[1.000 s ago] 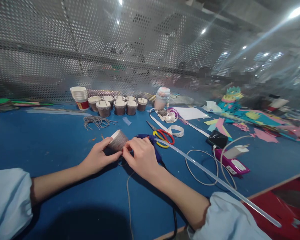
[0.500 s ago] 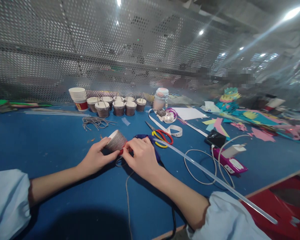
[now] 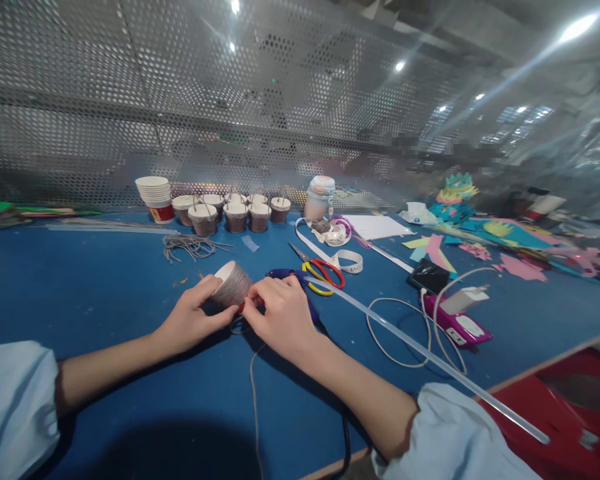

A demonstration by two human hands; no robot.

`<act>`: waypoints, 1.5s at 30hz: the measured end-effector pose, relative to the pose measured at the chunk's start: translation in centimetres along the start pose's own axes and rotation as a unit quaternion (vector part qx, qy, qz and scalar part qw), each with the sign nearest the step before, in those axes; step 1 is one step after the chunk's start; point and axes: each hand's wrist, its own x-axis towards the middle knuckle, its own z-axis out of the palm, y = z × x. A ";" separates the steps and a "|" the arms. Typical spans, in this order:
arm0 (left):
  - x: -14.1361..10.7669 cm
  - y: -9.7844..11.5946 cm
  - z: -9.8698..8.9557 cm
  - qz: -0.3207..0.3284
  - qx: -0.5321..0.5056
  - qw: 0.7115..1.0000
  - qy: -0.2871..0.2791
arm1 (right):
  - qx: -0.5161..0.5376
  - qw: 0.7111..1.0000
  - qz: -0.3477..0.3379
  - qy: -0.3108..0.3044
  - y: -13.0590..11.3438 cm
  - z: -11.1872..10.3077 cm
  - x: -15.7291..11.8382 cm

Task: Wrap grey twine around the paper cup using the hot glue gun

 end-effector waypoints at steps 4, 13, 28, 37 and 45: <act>0.0 0.2 0.0 0.013 0.002 1.000 -0.001 | -0.006 1.000 0.000 0.002 -0.1 -0.2 0.0; 0.0 0.1 -0.1 -0.007 -0.013 1.000 -0.009 | -0.005 1.000 -0.004 0.010 -0.1 -0.5 -0.1; -0.1 -1.3 -0.2 -0.161 -0.301 0.940 -0.007 | 0.084 0.996 0.014 -0.022 -0.4 -0.9 -0.4; 0.1 -1.1 -0.2 -0.187 -0.310 0.932 -0.013 | 0.099 0.992 0.039 -0.064 -0.3 -0.3 -0.8; 0.3 -0.4 -0.1 -0.216 -0.274 0.937 -0.001 | 0.101 0.993 0.035 -0.058 -0.2 -0.2 -0.9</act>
